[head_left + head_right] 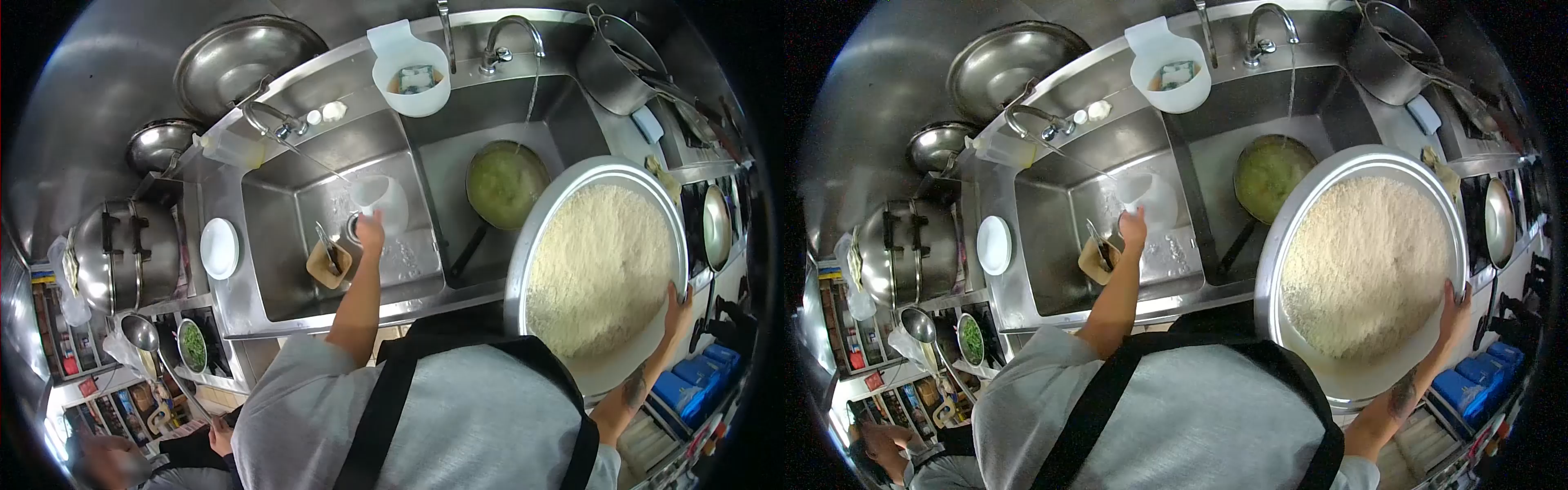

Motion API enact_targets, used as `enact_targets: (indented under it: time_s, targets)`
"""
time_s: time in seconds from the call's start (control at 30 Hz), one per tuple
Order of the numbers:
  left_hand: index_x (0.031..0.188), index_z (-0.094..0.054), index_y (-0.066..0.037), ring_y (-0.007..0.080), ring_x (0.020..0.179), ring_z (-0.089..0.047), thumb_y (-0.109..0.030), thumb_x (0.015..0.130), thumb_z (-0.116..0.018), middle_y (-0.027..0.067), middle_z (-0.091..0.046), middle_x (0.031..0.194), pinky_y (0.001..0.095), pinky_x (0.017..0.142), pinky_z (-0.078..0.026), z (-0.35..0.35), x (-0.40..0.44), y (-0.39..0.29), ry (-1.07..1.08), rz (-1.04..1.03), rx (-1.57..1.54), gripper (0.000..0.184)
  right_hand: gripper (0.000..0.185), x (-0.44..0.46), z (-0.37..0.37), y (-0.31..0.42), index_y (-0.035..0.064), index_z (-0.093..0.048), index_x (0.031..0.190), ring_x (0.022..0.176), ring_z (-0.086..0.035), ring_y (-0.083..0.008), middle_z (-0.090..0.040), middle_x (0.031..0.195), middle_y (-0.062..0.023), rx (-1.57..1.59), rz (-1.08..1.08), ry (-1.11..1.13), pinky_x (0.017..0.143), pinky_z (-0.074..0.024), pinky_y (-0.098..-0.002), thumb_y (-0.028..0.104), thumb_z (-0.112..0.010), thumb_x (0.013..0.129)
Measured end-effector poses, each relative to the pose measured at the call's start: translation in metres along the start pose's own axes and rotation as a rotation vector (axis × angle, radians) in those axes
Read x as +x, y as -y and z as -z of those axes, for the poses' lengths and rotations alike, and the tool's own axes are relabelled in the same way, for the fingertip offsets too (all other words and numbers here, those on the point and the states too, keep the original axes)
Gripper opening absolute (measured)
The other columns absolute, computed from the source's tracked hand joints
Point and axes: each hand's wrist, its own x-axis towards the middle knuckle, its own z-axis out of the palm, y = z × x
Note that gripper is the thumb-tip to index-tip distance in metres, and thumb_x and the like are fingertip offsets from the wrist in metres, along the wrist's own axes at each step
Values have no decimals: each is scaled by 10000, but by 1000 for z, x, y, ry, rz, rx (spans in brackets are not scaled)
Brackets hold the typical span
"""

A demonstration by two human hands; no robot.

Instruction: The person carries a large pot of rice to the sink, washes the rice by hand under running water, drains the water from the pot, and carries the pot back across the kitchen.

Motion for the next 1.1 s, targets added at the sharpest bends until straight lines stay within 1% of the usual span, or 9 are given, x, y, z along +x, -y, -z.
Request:
enact_targets:
  time_s: [0.13,0.2,0.43,0.5,0.6,0.77,0.87,0.93,1.1]
  targets:
    - [930,-533,45,338,815,-578,-263,762,-618,216,-596,840,400,709,-427,4,38,5,-141,118,-15,361,629,-1,0,3,29,-453,1188,928,-568,-311,-575,1012,-204,-26,-7,-42,777,-427,-361,464,-569,749]
    - [908,-545,42,328,774,-583,-241,763,-619,200,-603,828,400,687,-432,20,47,-3,-256,167,-254,326,628,4,-6,-7,30,-457,1184,927,-568,-314,-576,1009,-205,18,19,-43,774,-428,-362,465,-572,747]
    - [924,-557,8,315,795,-582,-267,757,-621,185,-607,849,389,699,-430,20,91,22,-96,-35,-149,328,602,1,-2,0,49,-475,1167,905,-572,-334,-587,966,-208,-40,20,-78,747,-434,-362,459,-582,739]
    - [874,-556,3,323,701,-593,-313,771,-603,182,-611,777,388,646,-443,24,92,17,-135,-133,-141,336,592,-6,8,18,68,-481,1166,878,-580,-340,-592,949,-205,9,-76,-15,731,-440,-371,462,-582,736]
    - [760,-495,14,310,477,-560,-312,795,-585,169,-583,612,376,474,-434,51,88,-14,-335,48,-200,340,602,-4,7,16,86,-484,1172,864,-585,-340,-594,947,-202,-10,-43,16,720,-444,-380,480,-582,727]
    - [801,-428,52,376,571,-558,-288,844,-515,218,-556,604,427,523,-422,90,80,-63,-511,-11,-393,354,622,-5,3,11,73,-483,1171,892,-579,-334,-588,968,-208,-67,-44,-48,740,-443,-373,486,-587,717]
    - [836,-421,50,416,658,-551,-285,851,-496,247,-559,670,450,571,-416,76,81,-39,-617,-255,-302,344,628,-4,6,14,61,-480,1172,912,-573,-331,-585,985,-206,-83,-56,-18,756,-439,-368,480,-590,717]
    - [847,-412,46,450,731,-540,-262,857,-480,287,-552,707,487,622,-413,71,86,-26,-299,-176,36,316,623,-7,10,23,56,-480,1170,917,-572,-331,-585,986,-205,-49,-62,11,759,-437,-369,473,-589,721]
    - [936,-433,38,458,755,-540,-334,850,-467,300,-558,776,485,668,-425,70,84,-25,-405,39,-125,383,594,-8,11,18,47,-487,1160,912,-576,-318,-592,969,-198,-28,-63,39,759,-436,-367,448,-590,732]
